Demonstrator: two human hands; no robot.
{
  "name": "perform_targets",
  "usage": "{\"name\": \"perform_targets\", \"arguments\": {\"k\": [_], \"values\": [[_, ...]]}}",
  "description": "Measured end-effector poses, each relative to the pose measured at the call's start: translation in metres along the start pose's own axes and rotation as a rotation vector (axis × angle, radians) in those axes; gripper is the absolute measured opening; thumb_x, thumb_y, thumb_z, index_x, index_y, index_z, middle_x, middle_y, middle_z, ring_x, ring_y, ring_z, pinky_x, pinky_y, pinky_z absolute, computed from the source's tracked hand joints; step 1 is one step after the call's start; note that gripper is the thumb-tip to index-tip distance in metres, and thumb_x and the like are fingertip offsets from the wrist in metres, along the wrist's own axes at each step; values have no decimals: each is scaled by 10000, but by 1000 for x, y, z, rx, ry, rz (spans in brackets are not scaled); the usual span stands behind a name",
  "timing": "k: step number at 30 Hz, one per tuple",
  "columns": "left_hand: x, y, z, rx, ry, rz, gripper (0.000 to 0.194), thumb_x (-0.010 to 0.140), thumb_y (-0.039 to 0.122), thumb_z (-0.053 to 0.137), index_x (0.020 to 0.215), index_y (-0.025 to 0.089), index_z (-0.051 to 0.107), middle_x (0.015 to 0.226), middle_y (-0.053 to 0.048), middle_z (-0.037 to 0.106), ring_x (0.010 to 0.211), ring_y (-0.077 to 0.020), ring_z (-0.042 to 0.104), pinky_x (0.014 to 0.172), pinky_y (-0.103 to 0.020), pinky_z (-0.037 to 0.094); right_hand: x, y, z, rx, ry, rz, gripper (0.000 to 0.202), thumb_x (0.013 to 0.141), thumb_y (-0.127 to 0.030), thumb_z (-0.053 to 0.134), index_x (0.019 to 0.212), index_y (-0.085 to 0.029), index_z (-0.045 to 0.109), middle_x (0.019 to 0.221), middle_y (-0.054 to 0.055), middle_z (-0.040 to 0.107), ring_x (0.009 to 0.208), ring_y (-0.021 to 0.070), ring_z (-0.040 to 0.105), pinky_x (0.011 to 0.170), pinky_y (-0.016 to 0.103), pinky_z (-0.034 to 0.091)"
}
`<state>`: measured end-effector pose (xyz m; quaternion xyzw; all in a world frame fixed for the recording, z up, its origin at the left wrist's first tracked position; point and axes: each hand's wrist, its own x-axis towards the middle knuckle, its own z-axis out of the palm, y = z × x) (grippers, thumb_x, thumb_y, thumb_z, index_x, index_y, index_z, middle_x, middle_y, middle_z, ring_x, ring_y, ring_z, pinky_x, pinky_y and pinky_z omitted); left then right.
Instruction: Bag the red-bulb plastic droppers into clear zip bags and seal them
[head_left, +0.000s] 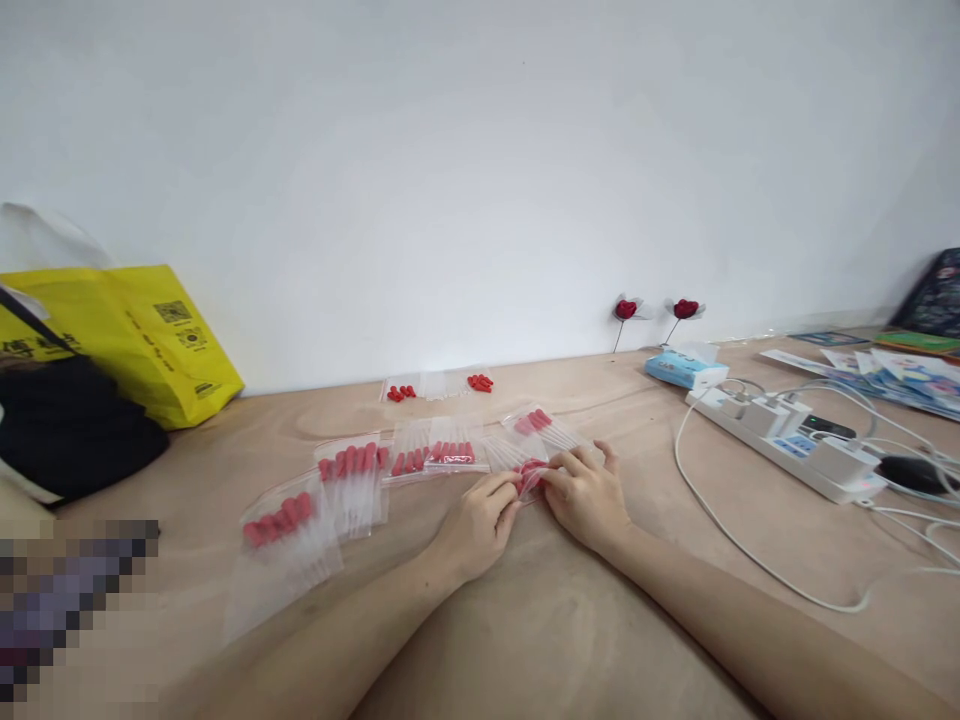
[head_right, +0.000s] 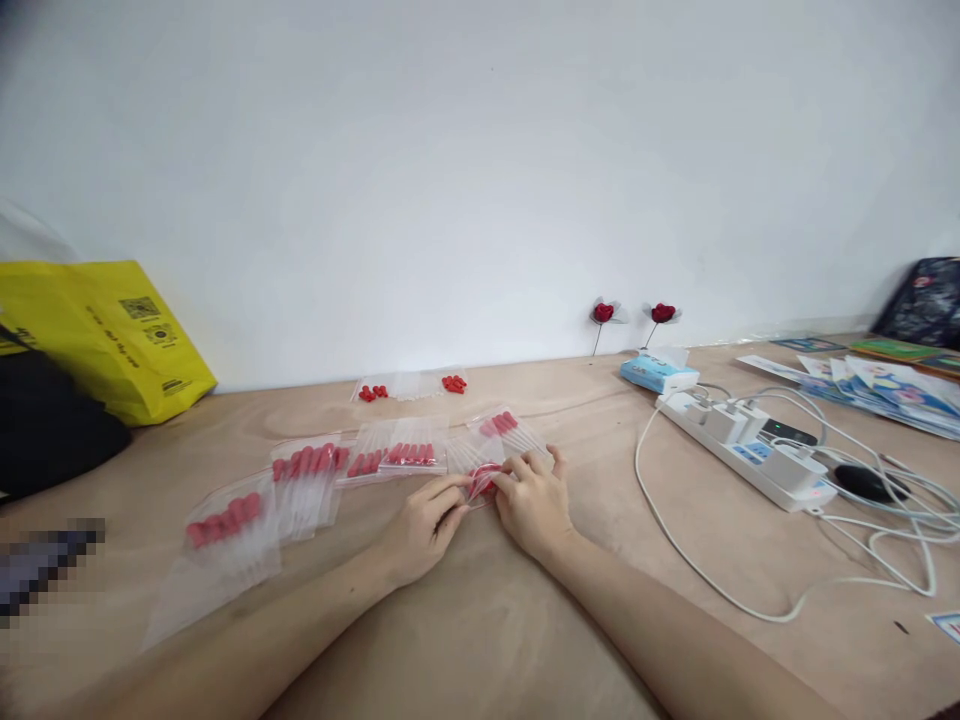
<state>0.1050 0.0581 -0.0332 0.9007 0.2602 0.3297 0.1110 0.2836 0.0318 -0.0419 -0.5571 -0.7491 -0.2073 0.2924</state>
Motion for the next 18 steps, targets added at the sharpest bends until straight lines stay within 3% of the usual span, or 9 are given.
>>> {"name": "perform_targets", "arguments": {"k": [7,12,18], "values": [[0,-2,0,35,2,23,148,835,110,402,767,184,510,1013,-59,598,981,-191,539,849,-352,456,-1,-2,-5,45,0,21,209,762,-126,486,817,-260,637,862,11,637,833,180,499,949,459,140],[0,0,-1,20,-3,-4,158,836,102,386,785,181,512,1005,-64,595,969,-186,547,839,-341,463,-2,0,-6,152,-47,14,158,737,-237,539,851,-277,641,887,-7,635,859,174,509,960,448,139],[1,0,-2,-16,-78,-40,169,853,118,355,811,184,505,1023,-65,590,968,-182,558,837,-324,465,-1,1,5,84,88,36,117,789,-246,546,735,-275,647,779,-37,642,766,134,511,949,429,135]]}}
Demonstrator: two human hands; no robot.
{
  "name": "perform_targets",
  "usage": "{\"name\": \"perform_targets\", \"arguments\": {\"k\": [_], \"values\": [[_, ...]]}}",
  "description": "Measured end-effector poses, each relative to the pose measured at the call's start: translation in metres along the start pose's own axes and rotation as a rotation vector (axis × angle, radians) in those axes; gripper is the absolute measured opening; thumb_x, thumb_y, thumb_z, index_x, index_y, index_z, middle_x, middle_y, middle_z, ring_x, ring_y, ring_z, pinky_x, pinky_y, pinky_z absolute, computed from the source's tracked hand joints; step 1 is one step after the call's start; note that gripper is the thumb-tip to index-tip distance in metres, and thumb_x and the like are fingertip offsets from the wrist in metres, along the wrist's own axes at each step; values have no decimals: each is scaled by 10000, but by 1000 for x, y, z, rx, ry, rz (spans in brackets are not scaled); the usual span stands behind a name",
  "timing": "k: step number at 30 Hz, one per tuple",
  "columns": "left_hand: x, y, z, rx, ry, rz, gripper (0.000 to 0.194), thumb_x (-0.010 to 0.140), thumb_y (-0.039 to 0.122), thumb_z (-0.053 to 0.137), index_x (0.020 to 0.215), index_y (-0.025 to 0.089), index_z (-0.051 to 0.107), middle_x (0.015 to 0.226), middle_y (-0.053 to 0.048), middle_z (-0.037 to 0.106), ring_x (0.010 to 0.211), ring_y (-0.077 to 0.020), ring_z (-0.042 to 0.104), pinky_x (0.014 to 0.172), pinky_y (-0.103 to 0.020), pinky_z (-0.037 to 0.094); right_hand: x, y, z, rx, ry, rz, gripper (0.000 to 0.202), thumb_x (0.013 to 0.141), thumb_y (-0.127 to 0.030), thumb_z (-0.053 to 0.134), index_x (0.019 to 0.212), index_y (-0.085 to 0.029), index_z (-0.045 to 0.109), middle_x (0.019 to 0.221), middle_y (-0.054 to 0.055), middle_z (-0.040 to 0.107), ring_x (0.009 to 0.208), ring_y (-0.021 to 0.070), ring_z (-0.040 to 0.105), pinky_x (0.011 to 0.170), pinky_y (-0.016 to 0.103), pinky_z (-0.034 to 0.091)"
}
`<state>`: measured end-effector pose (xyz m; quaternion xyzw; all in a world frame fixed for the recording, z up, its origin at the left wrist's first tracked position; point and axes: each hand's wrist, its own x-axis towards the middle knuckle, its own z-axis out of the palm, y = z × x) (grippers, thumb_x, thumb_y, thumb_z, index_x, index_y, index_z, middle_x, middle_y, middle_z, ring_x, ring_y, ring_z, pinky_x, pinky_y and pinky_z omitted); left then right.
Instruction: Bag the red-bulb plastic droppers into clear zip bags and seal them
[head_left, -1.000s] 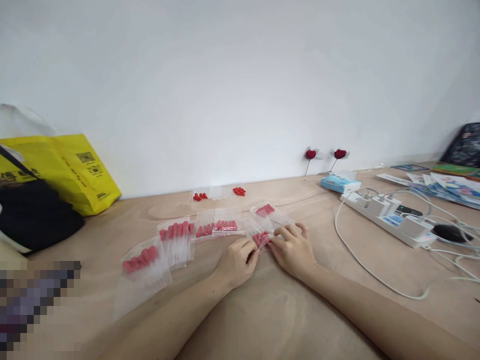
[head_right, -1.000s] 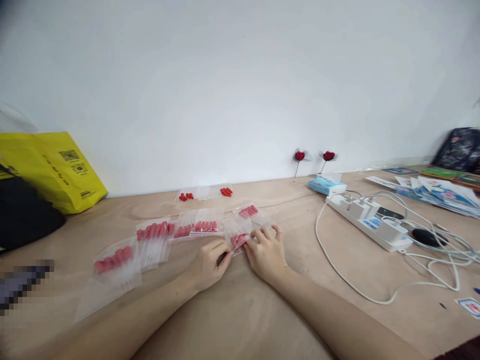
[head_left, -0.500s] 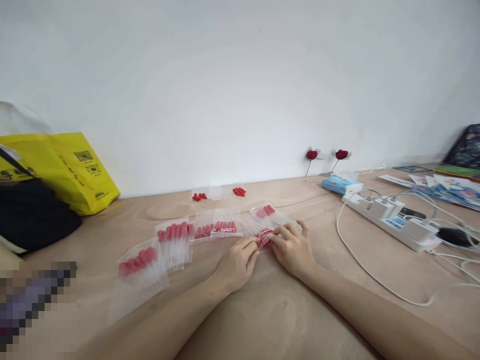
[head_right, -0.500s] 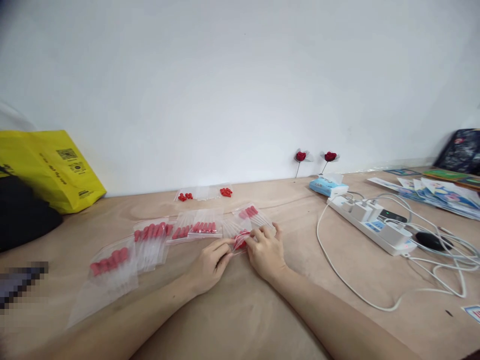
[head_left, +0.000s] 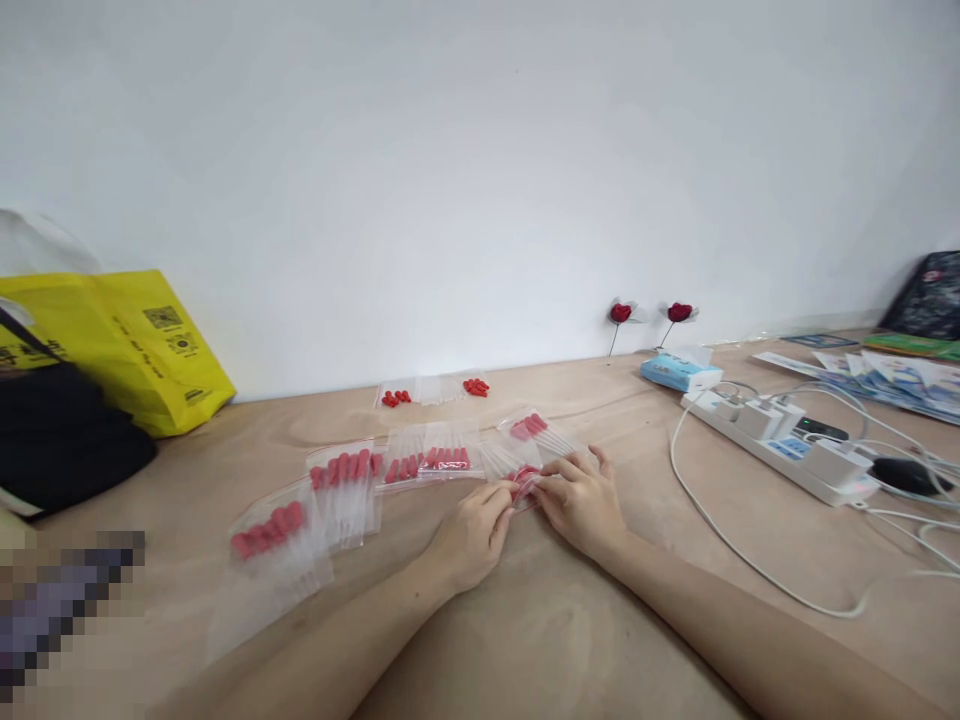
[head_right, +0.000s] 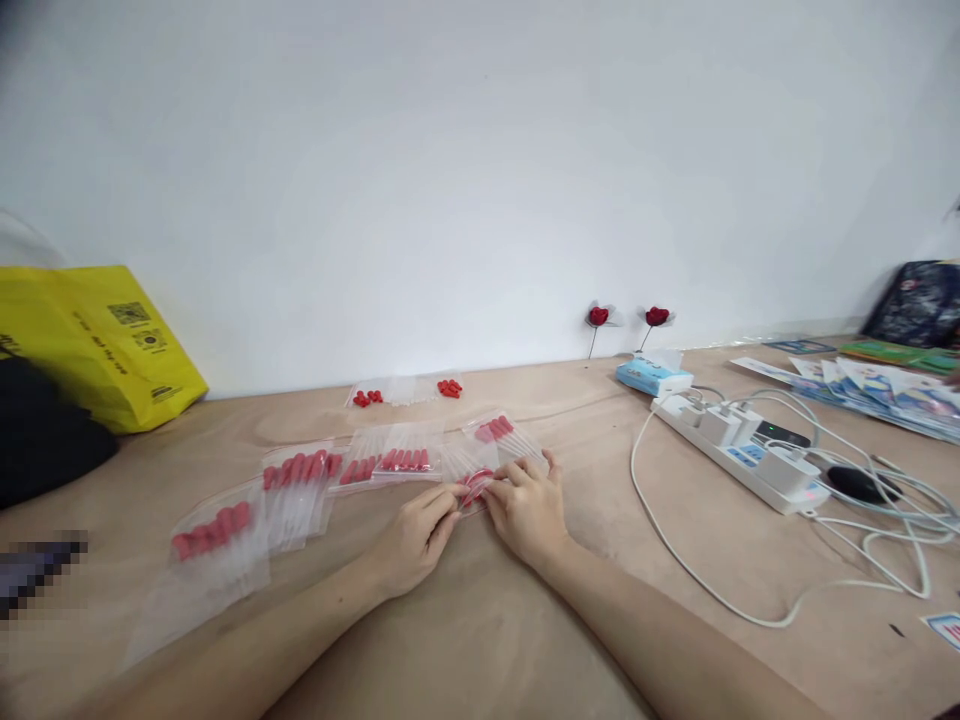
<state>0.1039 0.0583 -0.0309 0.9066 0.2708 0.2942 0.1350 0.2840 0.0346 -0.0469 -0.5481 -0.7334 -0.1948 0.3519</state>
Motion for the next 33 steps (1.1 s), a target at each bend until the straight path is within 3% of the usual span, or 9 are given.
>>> {"name": "perform_targets", "arguments": {"k": [7,12,15,19,23,28,33], "values": [[0,-1,0,-37,-46,-7,169,868,125,337,878,183,495,1075,-73,572,1024,-184,533,869,-327,448,2,3,2,-98,-24,-153,109,751,-154,567,708,-231,632,769,-13,638,803,153,500,948,428,143],[2,-4,0,-69,-79,21,187,878,126,327,971,187,477,1075,-64,569,1007,-171,536,864,-323,445,3,2,2,-133,-27,-87,198,772,-209,537,581,-186,584,651,8,603,726,157,499,915,443,189],[4,-11,-7,-57,-113,73,177,874,126,331,927,187,489,1038,-60,585,976,-164,553,834,-309,459,4,6,-1,-17,-44,-91,193,758,-246,559,578,-177,542,612,2,573,701,151,500,870,396,263],[-1,-28,-24,82,-79,90,65,836,206,453,799,180,500,970,-63,606,955,-187,571,774,-307,488,4,22,-12,258,-189,-206,176,741,-317,588,822,-166,549,769,36,596,746,154,516,716,291,363],[-11,-41,-36,261,36,275,150,821,279,518,921,167,532,1023,-80,609,929,-185,592,772,-302,509,3,42,-17,254,-206,-353,211,798,-227,513,1003,-183,538,774,32,603,764,151,522,734,300,362],[-6,-41,-31,524,152,578,136,862,141,438,902,122,566,881,-70,655,771,-153,630,676,-251,535,3,49,-11,26,-15,-573,134,838,-187,468,907,-166,580,652,14,585,677,135,490,769,328,345],[4,-38,-23,601,169,706,207,850,49,380,829,94,581,802,-76,666,675,-144,629,612,-251,542,8,49,-7,-98,24,-743,168,860,-136,419,835,-141,586,607,5,556,606,121,449,749,321,347]]}}
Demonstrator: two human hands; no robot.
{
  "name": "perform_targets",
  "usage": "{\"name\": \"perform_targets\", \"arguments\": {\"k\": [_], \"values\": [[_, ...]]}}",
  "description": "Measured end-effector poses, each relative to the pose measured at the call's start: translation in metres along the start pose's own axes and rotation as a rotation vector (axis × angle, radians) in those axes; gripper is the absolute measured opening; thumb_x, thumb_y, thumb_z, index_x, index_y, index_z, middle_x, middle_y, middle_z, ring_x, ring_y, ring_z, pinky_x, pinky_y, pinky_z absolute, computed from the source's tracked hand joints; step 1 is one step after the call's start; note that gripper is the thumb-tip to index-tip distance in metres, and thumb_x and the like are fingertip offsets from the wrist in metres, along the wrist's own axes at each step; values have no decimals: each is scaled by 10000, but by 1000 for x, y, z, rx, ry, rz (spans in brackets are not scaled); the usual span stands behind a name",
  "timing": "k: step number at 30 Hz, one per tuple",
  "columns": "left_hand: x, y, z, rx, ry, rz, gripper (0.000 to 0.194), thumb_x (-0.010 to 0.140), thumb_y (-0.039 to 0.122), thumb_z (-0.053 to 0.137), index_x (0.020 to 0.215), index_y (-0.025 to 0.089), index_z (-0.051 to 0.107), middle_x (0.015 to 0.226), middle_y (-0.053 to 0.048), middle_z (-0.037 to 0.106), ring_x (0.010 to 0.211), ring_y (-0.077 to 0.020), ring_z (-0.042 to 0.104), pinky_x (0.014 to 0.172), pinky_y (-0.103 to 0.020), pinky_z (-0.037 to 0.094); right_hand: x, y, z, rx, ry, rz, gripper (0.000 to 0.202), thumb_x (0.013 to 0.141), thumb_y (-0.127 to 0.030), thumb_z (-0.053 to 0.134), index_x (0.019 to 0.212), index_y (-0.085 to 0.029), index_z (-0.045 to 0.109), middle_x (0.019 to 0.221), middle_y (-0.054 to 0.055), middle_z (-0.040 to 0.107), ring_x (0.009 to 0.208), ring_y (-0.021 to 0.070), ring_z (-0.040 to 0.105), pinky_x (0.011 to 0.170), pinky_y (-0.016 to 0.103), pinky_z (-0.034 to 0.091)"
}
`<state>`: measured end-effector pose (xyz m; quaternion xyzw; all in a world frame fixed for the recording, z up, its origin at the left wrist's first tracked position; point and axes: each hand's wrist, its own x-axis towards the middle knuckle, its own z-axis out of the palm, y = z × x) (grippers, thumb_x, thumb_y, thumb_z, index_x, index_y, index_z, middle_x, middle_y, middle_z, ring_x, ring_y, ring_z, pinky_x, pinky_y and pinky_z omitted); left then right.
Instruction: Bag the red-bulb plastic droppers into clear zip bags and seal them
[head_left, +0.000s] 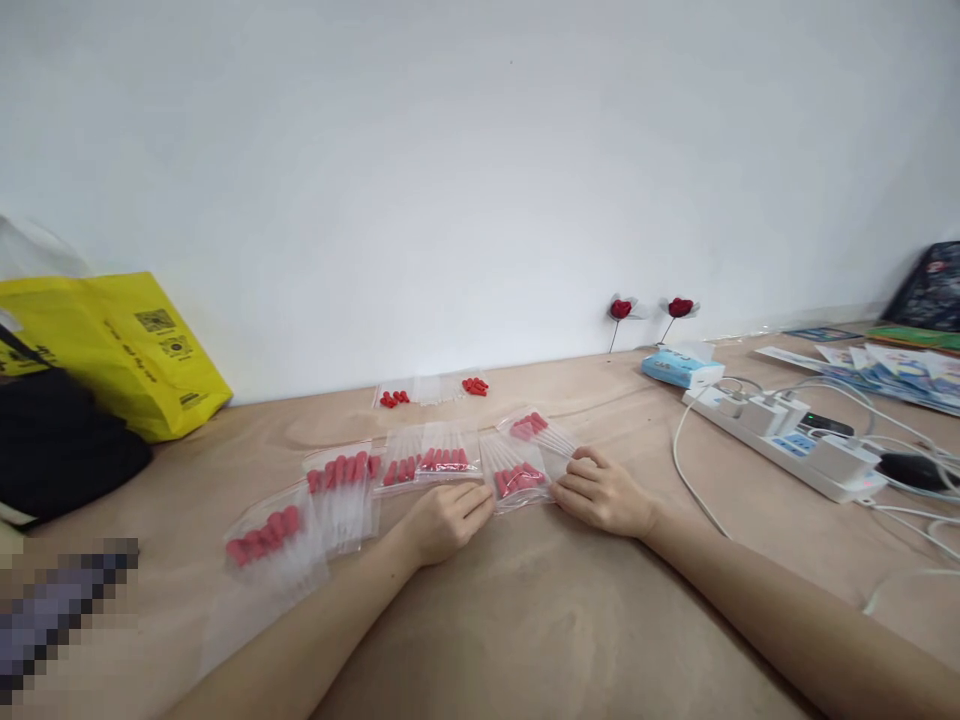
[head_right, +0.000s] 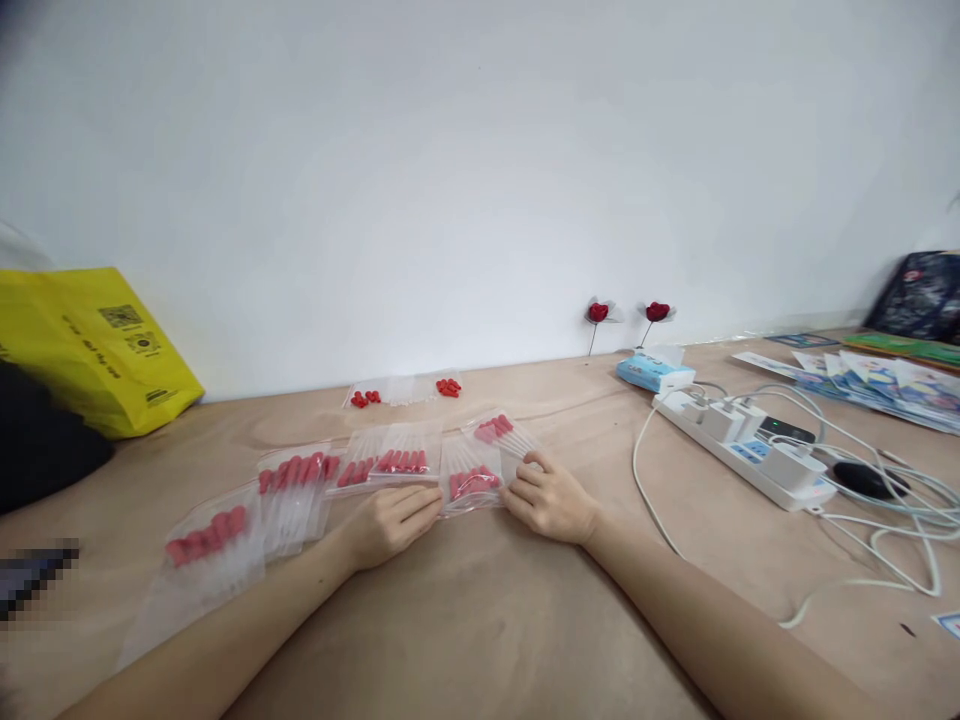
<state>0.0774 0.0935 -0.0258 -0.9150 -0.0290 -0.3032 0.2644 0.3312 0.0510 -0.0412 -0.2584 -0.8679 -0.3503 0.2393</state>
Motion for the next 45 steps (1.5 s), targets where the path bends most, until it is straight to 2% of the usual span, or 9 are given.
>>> {"name": "perform_targets", "arguments": {"k": [7,13,16,20,26,32,36,45], "values": [[3,-3,-4,34,38,28,240,855,28,362,788,91,584,734,-72,667,629,-136,629,568,-243,542,3,2,1,-2,10,-57,216,869,-125,382,761,-144,569,588,-1,531,584,116,420,758,315,346],[2,-5,-8,29,52,15,226,851,37,376,806,120,581,736,-56,665,645,-131,626,589,-243,546,2,-2,1,-10,8,6,237,874,-123,365,750,-168,562,597,-14,524,606,111,426,795,309,320],[1,-5,-7,34,63,2,214,848,47,391,799,134,580,740,-44,664,638,-121,623,613,-241,548,4,-5,0,-23,26,63,221,858,-143,408,696,-183,552,565,-24,512,606,111,419,793,315,305],[0,-4,-4,19,58,-11,190,841,55,414,783,129,579,720,-43,656,620,-123,614,601,-241,539,16,-15,3,-24,62,137,144,836,-172,466,748,-189,578,611,-21,557,642,111,437,775,321,295],[0,-2,-3,6,-12,-52,261,870,93,357,739,136,579,671,-40,636,608,-128,611,568,-242,527,45,-31,16,-3,142,70,221,841,-134,437,674,-180,574,614,-17,556,651,114,438,748,322,291],[-1,-1,-1,-2,8,-46,256,869,102,359,750,136,583,692,-51,644,614,-134,615,569,-251,526,55,-34,18,-4,157,2,298,856,-103,381,616,-170,546,591,-9,514,626,115,415,677,313,267],[-1,-1,-3,-26,9,-60,234,857,89,380,754,139,584,716,-52,650,625,-134,612,585,-254,527,51,-31,14,-16,129,-32,306,859,-88,361,626,-162,545,609,3,527,626,115,422,689,313,268],[-5,-3,-3,-52,-17,-132,239,865,112,374,783,164,593,719,-29,650,668,-124,619,634,-248,536,13,-11,-1,-95,7,74,272,874,-96,343,771,-162,587,638,10,568,617,117,436,730,315,282]]}}
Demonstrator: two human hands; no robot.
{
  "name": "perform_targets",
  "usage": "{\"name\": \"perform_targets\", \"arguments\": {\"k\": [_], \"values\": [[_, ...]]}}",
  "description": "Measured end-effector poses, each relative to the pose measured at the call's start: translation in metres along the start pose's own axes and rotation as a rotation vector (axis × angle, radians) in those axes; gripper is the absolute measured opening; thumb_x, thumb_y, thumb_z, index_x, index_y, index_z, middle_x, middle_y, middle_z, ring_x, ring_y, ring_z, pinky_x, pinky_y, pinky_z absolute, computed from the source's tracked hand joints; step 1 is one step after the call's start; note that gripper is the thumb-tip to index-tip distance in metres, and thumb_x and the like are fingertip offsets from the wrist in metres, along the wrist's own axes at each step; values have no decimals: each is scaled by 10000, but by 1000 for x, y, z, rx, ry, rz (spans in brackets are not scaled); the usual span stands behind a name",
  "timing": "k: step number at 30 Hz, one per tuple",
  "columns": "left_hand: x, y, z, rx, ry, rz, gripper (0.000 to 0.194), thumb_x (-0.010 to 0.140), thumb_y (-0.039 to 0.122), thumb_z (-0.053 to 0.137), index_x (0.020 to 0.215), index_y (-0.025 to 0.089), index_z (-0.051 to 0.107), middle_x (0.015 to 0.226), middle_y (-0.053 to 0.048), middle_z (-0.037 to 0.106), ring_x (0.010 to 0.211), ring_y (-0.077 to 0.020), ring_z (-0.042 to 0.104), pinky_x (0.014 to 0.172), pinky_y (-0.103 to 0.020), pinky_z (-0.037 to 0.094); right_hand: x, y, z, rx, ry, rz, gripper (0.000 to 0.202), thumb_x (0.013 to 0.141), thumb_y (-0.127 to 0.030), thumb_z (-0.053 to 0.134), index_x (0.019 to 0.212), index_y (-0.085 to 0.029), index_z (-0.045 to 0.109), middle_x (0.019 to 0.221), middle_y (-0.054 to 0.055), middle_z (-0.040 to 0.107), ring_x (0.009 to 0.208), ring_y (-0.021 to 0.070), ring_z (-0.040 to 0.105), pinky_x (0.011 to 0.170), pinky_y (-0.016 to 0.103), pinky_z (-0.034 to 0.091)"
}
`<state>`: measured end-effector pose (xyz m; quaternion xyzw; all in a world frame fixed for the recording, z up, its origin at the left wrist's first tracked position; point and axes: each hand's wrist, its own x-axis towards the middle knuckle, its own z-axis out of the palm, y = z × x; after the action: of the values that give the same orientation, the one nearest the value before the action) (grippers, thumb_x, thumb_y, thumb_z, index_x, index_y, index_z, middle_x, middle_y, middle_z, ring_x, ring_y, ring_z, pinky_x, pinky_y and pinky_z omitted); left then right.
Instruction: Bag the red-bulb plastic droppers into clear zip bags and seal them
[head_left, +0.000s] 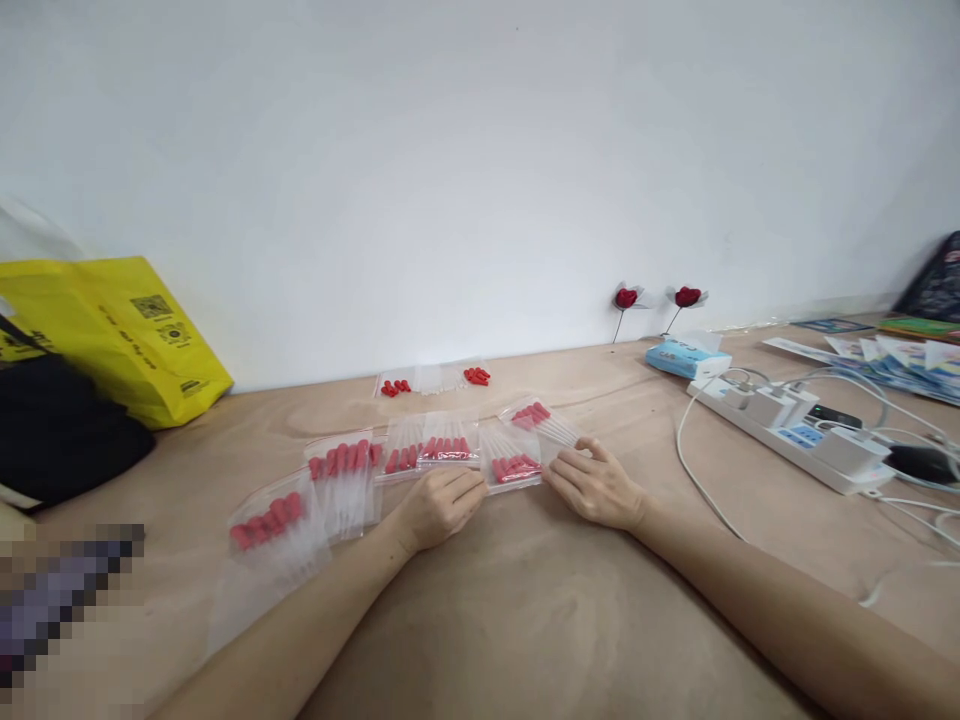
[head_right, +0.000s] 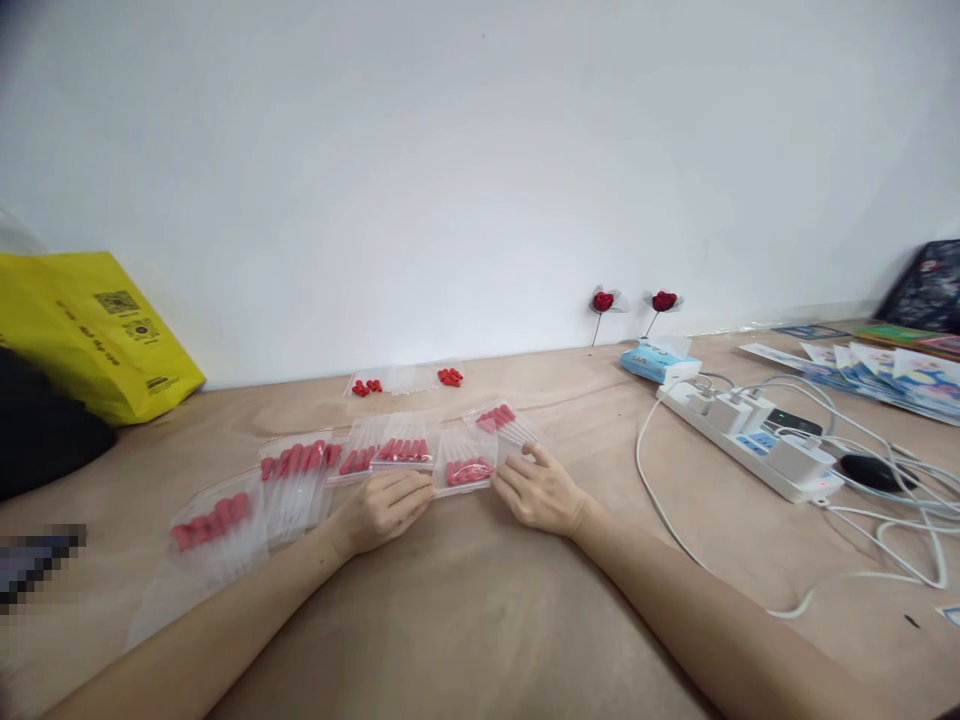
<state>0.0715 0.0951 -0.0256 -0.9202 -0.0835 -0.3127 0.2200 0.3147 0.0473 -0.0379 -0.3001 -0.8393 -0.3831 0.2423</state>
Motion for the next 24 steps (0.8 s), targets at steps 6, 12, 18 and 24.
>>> {"name": "perform_targets", "arguments": {"k": [6,12,18,24], "values": [[-1,2,0,-46,2,-51,218,861,113,385,806,159,592,752,-39,657,673,-128,627,632,-243,537,-10,3,-1,19,-47,76,245,869,-111,364,767,-166,580,658,15,578,630,119,451,729,308,274],[13,19,7,-347,17,-404,194,862,193,427,1000,165,561,1027,-76,628,937,-157,606,791,-269,524,-7,3,5,145,-34,189,231,854,-126,385,708,-170,558,629,6,556,636,113,468,756,290,267],[22,11,17,-395,40,-455,237,875,190,414,967,187,632,1004,-45,663,924,-149,625,840,-301,512,-9,3,5,327,-74,258,189,868,-238,423,789,-177,584,695,24,604,704,131,518,757,284,288],[19,-28,14,-271,-110,-535,219,844,192,464,936,217,661,979,-20,674,901,-168,632,794,-316,521,4,15,18,327,-195,716,197,825,-291,472,733,-184,609,769,54,639,785,179,535,746,318,303]]}}
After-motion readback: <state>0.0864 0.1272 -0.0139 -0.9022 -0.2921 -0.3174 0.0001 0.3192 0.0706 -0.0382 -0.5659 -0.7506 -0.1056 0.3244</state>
